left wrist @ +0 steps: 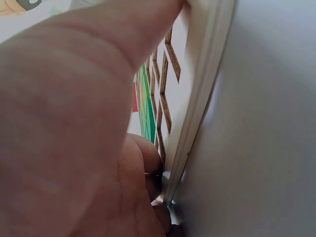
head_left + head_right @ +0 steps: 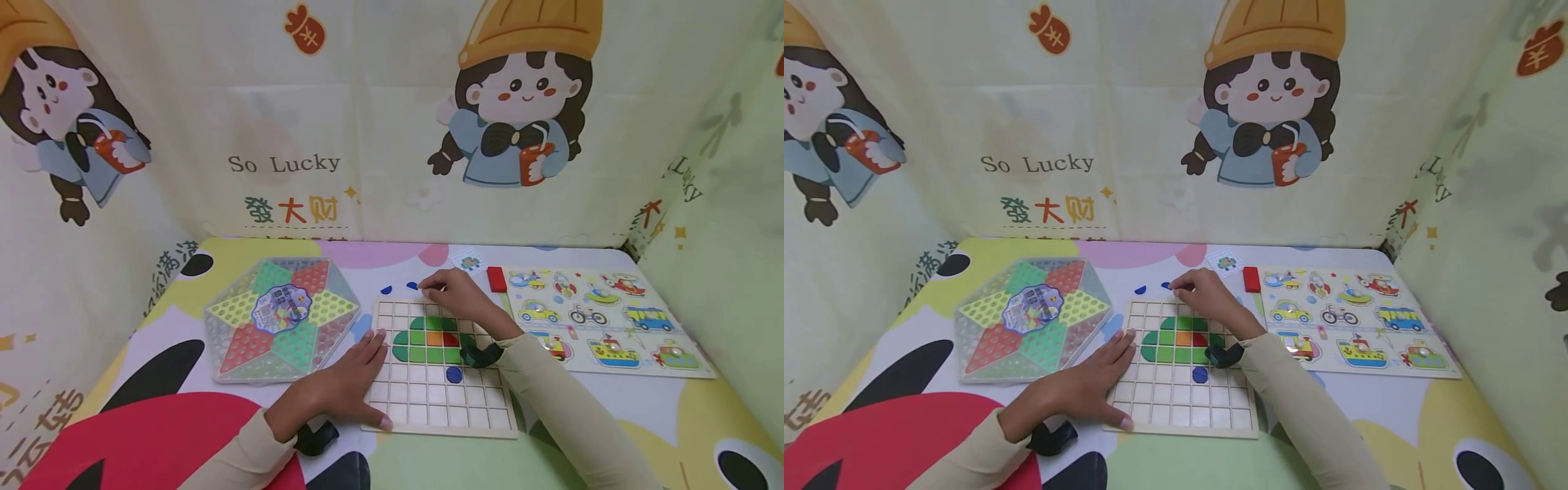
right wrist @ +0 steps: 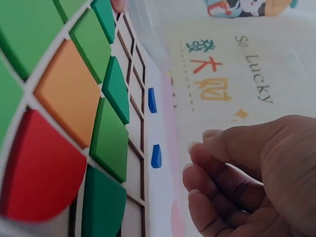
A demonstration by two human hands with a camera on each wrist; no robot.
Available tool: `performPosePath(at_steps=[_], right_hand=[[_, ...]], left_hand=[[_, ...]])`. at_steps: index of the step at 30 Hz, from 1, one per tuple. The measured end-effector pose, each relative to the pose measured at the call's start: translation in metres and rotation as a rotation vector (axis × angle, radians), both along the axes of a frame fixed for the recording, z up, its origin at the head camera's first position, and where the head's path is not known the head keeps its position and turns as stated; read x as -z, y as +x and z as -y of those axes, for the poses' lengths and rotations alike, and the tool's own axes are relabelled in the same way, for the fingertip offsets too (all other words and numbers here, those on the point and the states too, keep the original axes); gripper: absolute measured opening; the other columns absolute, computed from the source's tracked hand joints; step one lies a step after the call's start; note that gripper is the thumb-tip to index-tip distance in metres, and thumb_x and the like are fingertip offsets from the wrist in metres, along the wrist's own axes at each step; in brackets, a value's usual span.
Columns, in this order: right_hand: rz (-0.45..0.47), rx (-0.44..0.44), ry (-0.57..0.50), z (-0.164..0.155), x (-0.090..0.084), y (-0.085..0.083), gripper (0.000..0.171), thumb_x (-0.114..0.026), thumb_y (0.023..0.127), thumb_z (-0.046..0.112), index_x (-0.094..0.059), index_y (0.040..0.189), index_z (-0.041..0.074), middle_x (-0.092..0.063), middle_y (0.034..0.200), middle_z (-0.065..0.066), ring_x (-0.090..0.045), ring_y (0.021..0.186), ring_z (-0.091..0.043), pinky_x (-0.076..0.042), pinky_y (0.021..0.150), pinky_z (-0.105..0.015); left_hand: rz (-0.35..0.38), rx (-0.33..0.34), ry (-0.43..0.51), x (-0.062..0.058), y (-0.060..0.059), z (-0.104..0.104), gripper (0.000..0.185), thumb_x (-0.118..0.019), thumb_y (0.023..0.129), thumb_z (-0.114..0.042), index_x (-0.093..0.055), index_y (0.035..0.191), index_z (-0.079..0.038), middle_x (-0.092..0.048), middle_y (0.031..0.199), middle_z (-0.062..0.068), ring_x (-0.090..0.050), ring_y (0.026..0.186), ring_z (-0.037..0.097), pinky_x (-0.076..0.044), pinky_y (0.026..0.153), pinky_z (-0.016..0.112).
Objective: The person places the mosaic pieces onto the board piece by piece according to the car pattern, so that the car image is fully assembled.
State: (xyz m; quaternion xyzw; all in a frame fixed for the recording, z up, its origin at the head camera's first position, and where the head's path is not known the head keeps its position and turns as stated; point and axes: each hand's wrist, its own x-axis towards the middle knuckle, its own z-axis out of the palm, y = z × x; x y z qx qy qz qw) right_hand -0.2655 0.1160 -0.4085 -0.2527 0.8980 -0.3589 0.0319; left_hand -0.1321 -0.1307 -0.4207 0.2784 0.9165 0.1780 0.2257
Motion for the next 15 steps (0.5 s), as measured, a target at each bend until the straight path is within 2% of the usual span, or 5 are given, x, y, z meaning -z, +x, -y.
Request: performPosePath(at_steps=[9,15], right_hand=[[0.017,-0.016,-0.004,0.010,0.008,-0.014,0.020,-0.064,0.094,0.007,-0.073,0.110,0.002,-0.071,0.100,-0.005,-0.059,0.088,-0.020,-0.051,0.080,-0.034],[0.068,0.043,0.010,0.016,0.012,-0.021,0.022,-0.064,0.094,0.010,-0.073,0.114,0.005,-0.069,0.106,-0.004,-0.058,0.092,-0.020,-0.051,0.084,-0.034]], left_hand=[[-0.006,0.007,0.000,0.000,-0.001,-0.001,0.119,-0.070,0.074,-0.068,-0.011,0.156,-0.006,0.005,0.163,0.008,0.010,0.147,0.027,-0.012,0.115,0.049],[-0.010,0.012,0.005,0.000,0.000,0.000,0.119,-0.071,0.074,-0.067,-0.011,0.156,-0.005,0.005,0.163,0.009,0.009,0.147,0.027,-0.012,0.115,0.048]])
